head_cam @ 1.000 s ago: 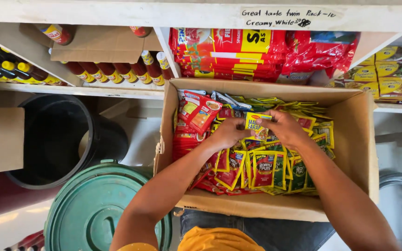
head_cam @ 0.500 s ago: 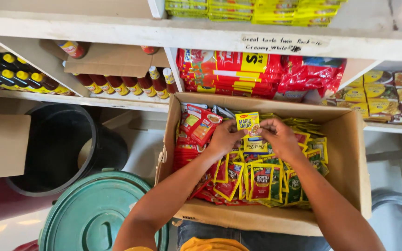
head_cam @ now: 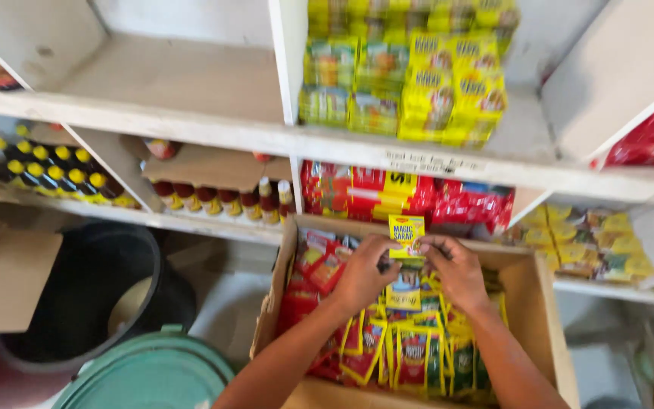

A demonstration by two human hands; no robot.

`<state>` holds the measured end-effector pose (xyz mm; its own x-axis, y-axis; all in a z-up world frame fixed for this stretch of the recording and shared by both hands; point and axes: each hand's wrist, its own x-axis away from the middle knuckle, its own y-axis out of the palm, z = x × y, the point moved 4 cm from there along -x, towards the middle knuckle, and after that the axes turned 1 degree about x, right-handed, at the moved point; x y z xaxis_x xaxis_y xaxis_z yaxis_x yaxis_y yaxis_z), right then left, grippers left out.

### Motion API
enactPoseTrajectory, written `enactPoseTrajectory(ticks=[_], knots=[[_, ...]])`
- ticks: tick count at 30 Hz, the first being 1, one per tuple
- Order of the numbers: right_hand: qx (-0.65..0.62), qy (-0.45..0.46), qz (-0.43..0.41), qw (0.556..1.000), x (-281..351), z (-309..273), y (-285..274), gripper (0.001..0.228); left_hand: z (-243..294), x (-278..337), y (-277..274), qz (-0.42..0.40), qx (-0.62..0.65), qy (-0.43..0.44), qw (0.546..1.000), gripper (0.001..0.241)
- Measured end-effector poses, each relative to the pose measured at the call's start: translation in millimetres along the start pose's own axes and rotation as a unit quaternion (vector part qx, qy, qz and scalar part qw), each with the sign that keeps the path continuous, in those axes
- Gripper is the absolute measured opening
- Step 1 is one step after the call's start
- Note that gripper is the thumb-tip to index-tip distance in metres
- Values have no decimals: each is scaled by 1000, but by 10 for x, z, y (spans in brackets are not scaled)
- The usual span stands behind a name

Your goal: Stocking seasoning packets from a box onto a retail shelf.

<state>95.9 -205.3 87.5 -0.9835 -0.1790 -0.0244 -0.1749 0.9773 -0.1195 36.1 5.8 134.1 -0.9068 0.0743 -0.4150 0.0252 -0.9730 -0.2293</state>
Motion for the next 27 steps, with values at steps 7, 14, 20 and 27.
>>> enactPoseTrajectory(ticks=[7,14,20,27], knots=[[45,-94,-4,995,-225,-1086,-114,28,636,-492,-211,98,-50,170,979,34],[168,-173,10,970,-585,-2299,-209,38,1269,-1334,-462,127,-81,245,958,29],[318,-247,71,913,-1207,-3142,-309,39,1639,-2214,-576,148,-155,302,929,17],[405,-287,93,863,-2103,-3463,-452,34,1471,-3199,-583,131,-246,209,937,4]])
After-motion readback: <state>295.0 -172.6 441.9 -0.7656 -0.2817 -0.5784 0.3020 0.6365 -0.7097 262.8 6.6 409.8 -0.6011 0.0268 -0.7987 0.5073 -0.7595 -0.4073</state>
